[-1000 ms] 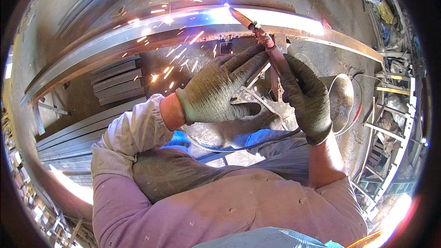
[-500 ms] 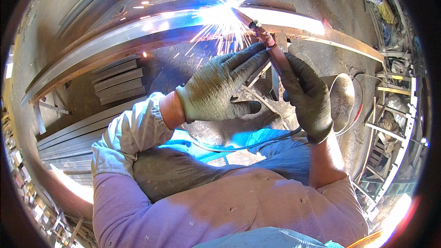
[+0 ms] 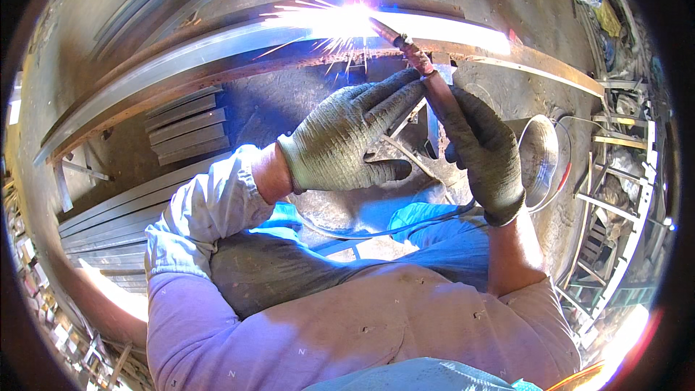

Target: The person welds metal bars onto a curved metal frame using a welding torch, producing sparks. They periodically reposition the bars and continue welding along the seams.

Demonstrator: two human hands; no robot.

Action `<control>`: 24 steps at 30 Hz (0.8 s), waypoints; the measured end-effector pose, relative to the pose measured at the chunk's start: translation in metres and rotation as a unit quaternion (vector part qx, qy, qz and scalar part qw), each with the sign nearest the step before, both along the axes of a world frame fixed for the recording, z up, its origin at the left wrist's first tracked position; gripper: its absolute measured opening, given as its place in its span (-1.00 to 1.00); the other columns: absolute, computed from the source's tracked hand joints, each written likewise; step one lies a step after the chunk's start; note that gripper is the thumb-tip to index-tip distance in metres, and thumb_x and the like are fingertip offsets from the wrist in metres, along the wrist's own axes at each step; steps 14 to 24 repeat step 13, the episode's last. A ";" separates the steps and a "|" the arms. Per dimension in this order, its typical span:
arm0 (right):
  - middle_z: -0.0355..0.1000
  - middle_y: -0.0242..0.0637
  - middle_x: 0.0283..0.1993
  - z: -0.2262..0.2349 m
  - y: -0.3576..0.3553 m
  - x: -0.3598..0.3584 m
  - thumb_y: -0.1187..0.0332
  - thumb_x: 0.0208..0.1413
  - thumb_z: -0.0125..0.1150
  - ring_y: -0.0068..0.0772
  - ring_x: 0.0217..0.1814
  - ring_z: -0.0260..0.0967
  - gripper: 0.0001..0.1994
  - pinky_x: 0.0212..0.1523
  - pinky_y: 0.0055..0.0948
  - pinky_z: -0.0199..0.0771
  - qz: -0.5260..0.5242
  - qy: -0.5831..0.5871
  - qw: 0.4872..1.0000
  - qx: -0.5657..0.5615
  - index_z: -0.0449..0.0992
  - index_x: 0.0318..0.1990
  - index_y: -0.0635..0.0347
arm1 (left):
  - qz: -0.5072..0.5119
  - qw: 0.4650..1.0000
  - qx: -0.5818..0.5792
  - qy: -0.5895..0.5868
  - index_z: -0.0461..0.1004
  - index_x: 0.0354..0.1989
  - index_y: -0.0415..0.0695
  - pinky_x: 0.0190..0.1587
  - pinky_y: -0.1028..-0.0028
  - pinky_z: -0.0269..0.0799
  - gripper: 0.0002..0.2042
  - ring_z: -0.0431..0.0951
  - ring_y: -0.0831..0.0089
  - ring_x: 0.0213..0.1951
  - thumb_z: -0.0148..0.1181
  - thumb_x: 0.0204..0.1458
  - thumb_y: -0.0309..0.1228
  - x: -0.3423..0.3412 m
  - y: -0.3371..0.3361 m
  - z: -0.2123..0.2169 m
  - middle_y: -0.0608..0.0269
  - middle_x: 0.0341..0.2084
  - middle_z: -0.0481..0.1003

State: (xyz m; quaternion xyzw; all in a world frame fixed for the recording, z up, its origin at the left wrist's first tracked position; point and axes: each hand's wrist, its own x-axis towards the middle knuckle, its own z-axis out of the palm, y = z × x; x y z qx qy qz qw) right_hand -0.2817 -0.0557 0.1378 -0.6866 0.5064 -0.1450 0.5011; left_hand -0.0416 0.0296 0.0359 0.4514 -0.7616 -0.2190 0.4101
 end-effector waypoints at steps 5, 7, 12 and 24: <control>0.64 -0.44 -0.09 -0.004 0.001 -0.001 0.26 0.64 0.36 -0.70 -0.12 0.46 -0.65 -0.09 -0.54 0.56 -0.001 -0.009 1.000 -0.008 0.71 0.37 0.28 | 0.013 0.999 0.000 -0.041 0.20 0.76 -0.21 0.58 0.07 0.43 0.01 0.39 -0.10 0.62 0.40 0.32 0.19 0.000 0.004 -0.005 -0.15 0.75 0.18; 0.64 -0.45 -0.09 -0.003 0.001 -0.001 0.26 0.65 0.35 -0.71 -0.12 0.46 -0.65 -0.09 -0.54 0.56 -0.009 -0.009 1.000 0.015 0.70 0.39 0.26 | 0.012 0.999 0.000 -0.040 0.20 0.76 -0.22 0.58 0.07 0.44 0.00 0.39 -0.09 0.63 0.39 0.33 0.20 0.000 0.004 -0.008 -0.14 0.75 0.18; 0.67 -0.44 -0.03 0.000 0.003 0.000 0.26 0.65 0.34 -0.70 -0.08 0.48 -0.63 -0.04 -0.55 0.56 -0.020 -0.017 0.999 0.047 0.68 0.43 0.25 | 0.004 1.000 0.008 -0.025 0.19 0.77 -0.20 0.59 0.07 0.43 0.01 0.39 -0.09 0.63 0.38 0.33 0.22 -0.003 0.002 -0.003 -0.12 0.76 0.16; 0.67 -0.44 -0.03 0.000 0.002 0.001 0.26 0.65 0.34 -0.70 -0.08 0.48 -0.63 -0.04 -0.55 0.56 -0.019 -0.018 0.999 0.047 0.68 0.43 0.25 | 0.006 1.000 0.006 -0.018 0.15 0.79 -0.15 0.59 0.06 0.43 0.04 0.39 -0.10 0.63 0.38 0.32 0.26 -0.003 0.002 -0.007 -0.12 0.77 0.13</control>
